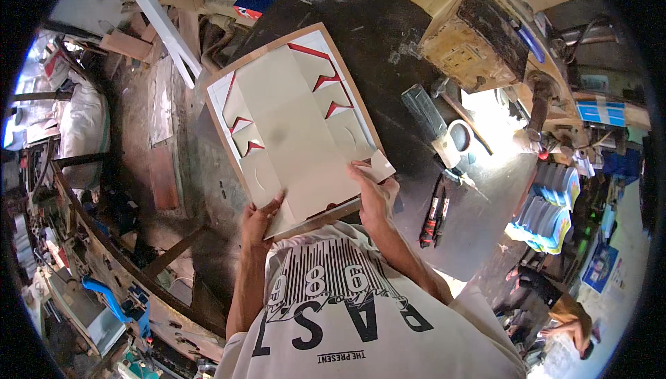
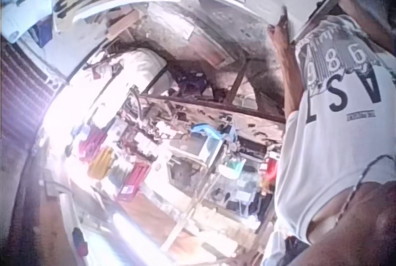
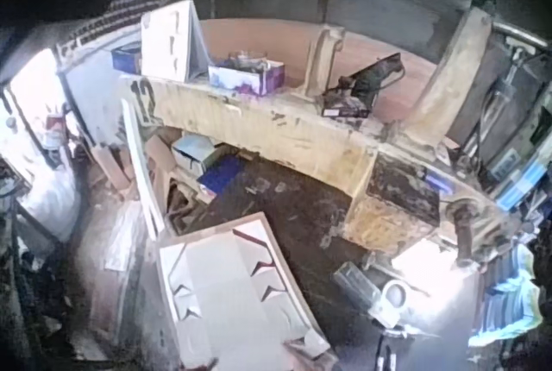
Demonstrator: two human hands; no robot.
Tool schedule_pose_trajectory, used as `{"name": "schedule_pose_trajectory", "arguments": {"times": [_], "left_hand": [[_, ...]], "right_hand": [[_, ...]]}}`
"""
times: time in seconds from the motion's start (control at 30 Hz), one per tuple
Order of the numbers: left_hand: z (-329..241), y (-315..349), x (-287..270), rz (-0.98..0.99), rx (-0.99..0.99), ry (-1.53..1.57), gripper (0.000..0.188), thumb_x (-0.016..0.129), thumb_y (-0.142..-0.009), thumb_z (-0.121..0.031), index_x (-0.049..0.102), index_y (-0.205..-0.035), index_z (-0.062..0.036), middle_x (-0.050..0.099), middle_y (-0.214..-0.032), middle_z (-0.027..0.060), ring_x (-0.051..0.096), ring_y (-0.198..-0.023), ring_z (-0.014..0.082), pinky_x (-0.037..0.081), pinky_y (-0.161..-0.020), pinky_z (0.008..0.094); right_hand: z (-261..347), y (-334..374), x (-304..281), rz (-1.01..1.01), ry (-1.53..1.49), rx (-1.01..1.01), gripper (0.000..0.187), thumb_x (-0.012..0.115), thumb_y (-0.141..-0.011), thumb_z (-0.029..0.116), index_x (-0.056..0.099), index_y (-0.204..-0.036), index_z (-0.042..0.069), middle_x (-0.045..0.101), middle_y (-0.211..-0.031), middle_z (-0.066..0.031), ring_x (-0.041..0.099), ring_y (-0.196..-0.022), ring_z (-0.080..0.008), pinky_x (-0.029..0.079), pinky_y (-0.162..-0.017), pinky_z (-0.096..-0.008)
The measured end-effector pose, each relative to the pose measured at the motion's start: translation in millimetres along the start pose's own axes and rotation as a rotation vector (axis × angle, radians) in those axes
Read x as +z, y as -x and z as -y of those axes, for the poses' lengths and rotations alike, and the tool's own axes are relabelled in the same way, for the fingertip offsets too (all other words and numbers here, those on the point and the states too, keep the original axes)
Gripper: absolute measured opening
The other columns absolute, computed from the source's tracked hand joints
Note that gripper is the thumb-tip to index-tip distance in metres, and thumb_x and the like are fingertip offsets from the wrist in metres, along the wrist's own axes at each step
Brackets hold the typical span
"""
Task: The person removes a cut cardboard sheet from a template frame and folds the cardboard along its creases to assemble a box by hand.
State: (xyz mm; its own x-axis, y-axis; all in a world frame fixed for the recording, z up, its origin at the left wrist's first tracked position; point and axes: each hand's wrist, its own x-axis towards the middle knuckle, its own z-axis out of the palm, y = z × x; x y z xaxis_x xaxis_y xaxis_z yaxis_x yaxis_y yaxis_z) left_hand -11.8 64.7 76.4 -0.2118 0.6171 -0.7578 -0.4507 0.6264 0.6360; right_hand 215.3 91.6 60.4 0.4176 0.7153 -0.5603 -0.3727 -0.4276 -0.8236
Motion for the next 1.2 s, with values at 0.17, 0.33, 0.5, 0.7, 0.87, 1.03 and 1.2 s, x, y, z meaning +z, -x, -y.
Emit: {"name": "schedule_pose_trajectory", "arguments": {"times": [0.17,0.33,0.5,0.7,0.87,1.03,1.2], "left_hand": [[-13.7,0.3,-8.6,-0.019,-0.107,-0.129,0.028,0.072,-0.085,-0.003,0.064,-0.11,0.0072,0.071,-0.099,0.0141,0.069,-0.083,0.0204,0.057,-0.072,0.0323],[-28.5,7.4,1.5,-0.007,-0.074,-0.029,0.027,0.075,-0.083,-0.004,0.063,-0.105,0.0064,0.07,-0.096,0.0134,0.069,-0.082,0.021,0.058,-0.072,0.0323],[-34.6,4.0,-0.2,-0.127,-0.096,-0.073,0.033,0.076,-0.082,-0.004,0.058,-0.106,0.0075,0.069,-0.094,0.0159,0.069,-0.084,0.021,0.058,-0.072,0.0322],[-37.4,-2.0,-11.7,0.007,-0.143,0.036,0.033,0.075,-0.083,-0.006,0.058,-0.106,0.0086,0.069,-0.09,0.0152,0.069,-0.067,0.017,0.055,-0.05,0.0261],[-38.6,-1.6,-17.0,0.083,-0.151,0.136,0.027,0.068,-0.088,-0.008,0.064,-0.109,0.0092,0.07,-0.092,0.0145,0.068,-0.061,0.0147,0.05,-0.04,0.0226],[-48.0,6.9,0.1,0.017,-0.233,0.169,0.037,0.065,-0.089,-0.003,0.057,-0.122,0.012,0.067,-0.111,0.0191,0.071,-0.091,0.023,0.062,-0.077,0.0322],[-50.6,10.9,1.7,0.077,-0.192,0.309,0.037,0.063,-0.09,-0.002,0.056,-0.123,0.0122,0.065,-0.117,0.0213,0.07,-0.098,0.0259,0.061,-0.085,0.0338]], "right_hand": [[3.4,6.9,4.5,0.007,0.158,-0.138,0.021,0.081,-0.077,0.005,0.072,-0.095,-0.002,0.07,-0.094,-0.0056,0.064,-0.088,-0.0133,0.05,-0.079,-0.0269],[18.5,15.4,14.9,-0.032,0.149,-0.103,0.022,0.082,-0.077,0.006,0.074,-0.095,-0.003,0.07,-0.093,-0.0065,0.064,-0.085,-0.0132,0.05,-0.079,-0.0266],[43.2,28.7,27.1,0.031,0.124,-0.115,0.022,0.082,-0.078,0.006,0.074,-0.096,-0.003,0.071,-0.093,-0.007,0.064,-0.084,-0.013,0.05,-0.078,-0.027],[48.7,30.3,20.3,0.098,0.258,-0.183,0.033,0.074,-0.088,0.021,0.069,-0.11,-0.003,0.07,-0.103,-0.0114,0.066,-0.09,-0.0172,0.052,-0.081,-0.0302],[31.7,21.3,-2.3,0.212,-0.454,0.1,0.058,0.044,-0.1,0.049,0.053,-0.133,0.002,0.061,-0.126,-0.0182,0.062,-0.111,-0.026,0.053,-0.091,-0.0375],[-19.7,-42.8,13.2,0.453,-0.18,-0.022,0.053,0.049,-0.1,0.044,0.048,-0.138,0.008,0.061,-0.125,-0.0071,0.06,-0.116,-0.0216,0.051,-0.098,-0.0373],[-42.8,-74.7,35.4,0.648,-0.487,0.259,0.047,0.054,-0.099,0.036,0.05,-0.134,0.005,0.063,-0.122,-0.0087,0.063,-0.112,-0.0232,0.055,-0.092,-0.0387]]}}
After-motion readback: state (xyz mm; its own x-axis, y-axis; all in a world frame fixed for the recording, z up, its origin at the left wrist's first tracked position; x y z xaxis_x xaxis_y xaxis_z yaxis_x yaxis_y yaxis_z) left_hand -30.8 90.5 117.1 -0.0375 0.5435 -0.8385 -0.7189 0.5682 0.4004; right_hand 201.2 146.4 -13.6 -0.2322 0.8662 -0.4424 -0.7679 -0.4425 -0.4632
